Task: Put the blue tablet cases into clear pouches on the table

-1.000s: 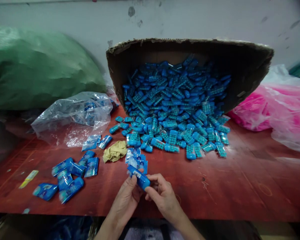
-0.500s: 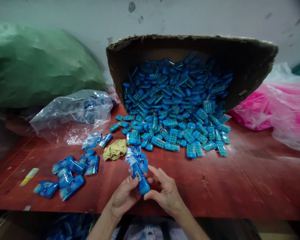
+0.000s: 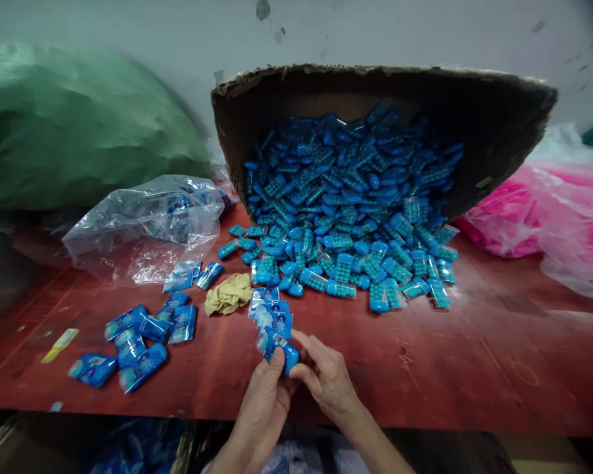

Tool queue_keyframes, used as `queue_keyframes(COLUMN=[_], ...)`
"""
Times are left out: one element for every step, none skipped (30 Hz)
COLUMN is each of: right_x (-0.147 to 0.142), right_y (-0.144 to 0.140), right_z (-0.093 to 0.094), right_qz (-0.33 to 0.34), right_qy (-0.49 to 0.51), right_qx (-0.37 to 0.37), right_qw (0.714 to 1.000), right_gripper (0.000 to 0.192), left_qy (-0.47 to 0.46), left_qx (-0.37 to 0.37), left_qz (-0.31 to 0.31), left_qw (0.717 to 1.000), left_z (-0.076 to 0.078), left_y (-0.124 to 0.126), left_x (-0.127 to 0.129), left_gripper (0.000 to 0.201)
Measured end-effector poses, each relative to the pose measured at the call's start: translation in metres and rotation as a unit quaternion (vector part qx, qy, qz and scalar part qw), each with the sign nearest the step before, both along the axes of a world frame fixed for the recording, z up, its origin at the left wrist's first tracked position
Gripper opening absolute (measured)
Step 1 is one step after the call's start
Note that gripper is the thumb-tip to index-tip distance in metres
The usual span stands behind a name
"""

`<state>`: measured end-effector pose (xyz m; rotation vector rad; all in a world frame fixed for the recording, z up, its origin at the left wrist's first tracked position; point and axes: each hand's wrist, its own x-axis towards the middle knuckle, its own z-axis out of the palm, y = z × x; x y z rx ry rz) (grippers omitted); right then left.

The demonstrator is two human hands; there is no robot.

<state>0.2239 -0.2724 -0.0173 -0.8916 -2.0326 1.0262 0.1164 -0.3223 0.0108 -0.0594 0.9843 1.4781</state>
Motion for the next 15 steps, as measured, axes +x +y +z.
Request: queue_keyframes(right_x=[-0.001, -0.002, -0.003, -0.004, -0.004, -0.005, -0.006, -0.006, -0.006, -0.005, -0.005, -0.005, -0.005, -0.005, -0.005], right_y=[-0.001, -0.002, -0.003, -0.004, -0.005, -0.005, -0.005, -0.005, -0.004, -0.003, -0.001, 0.0, 0.001, 0.001, 0.001], right_z=[-0.002, -0.004, -0.006, -0.007, -0.007, -0.007, -0.007, -0.006, -0.004, -0.003, -0.001, 0.001, 0.003, 0.005, 0.006], right_qz=[-0.001, -0.003, -0.006, -0.009, -0.013, -0.014, -0.016, -0.017, -0.015, -0.011, -0.006, -0.001, 0.003, 0.008, 0.011], right_qy=[-0.006, -0.011, -0.016, -0.02, -0.02, -0.017, -0.01, 0.002, 0.017, 0.035, 0.051, 0.065, 0.076, 0.084, 0.091], right_qx=[0.011, 0.015, 0.012, 0.004, -0.004, -0.014, -0.027, -0.046, -0.075, -0.109, -0.145, -0.178, -0.205, -0.224, -0.235], right_qw=[1.0, 1.0, 1.0, 1.0, 1.0, 1.0, 0.999, 0.999, 0.997, 0.993, 0.988, 0.982, 0.976, 0.971, 0.968], right_gripper=[0.042, 0.04, 0.04, 0.04, 0.04, 0.04, 0.038, 0.036, 0.033, 0.031, 0.029, 0.027, 0.026, 0.026, 0.026], left_qy=[0.004, 0.005, 0.006, 0.007, 0.009, 0.011, 0.011, 0.008, 0.003, -0.004, -0.012, -0.018, -0.022, -0.023, -0.022], left_qx=[-0.004, -0.01, -0.017, -0.022, -0.025, -0.026, -0.026, -0.024, -0.021, -0.016, -0.01, -0.002, 0.007, 0.017, 0.024], left_qz=[0.004, 0.005, 0.003, 0.0, -0.003, -0.005, -0.007, -0.013, -0.023, -0.038, -0.056, -0.072, -0.085, -0.094, -0.097], left_qw=[1.0, 1.0, 1.0, 1.0, 1.0, 1.0, 1.0, 1.0, 1.0, 0.999, 0.998, 0.997, 0.996, 0.995, 0.995], left_z=[0.0, 0.0, 0.0, -0.001, -0.001, -0.002, -0.002, -0.002, -0.003, -0.003, -0.003, -0.004, -0.004, -0.004, -0.004], left_y=[0.0, -0.001, -0.001, -0.001, -0.002, -0.002, -0.002, -0.002, -0.002, -0.002, -0.002, -0.003, -0.003, -0.004, -0.005], left_x=[0.001, 0.002, 0.002, 0.003, 0.003, 0.002, 0.002, 0.0, -0.002, -0.004, -0.007, -0.009, -0.012, -0.014, -0.015], left_gripper=[0.019, 0.021, 0.023, 0.025, 0.026, 0.027, 0.026, 0.024, 0.022, 0.02, 0.019, 0.018, 0.017, 0.016, 0.015])
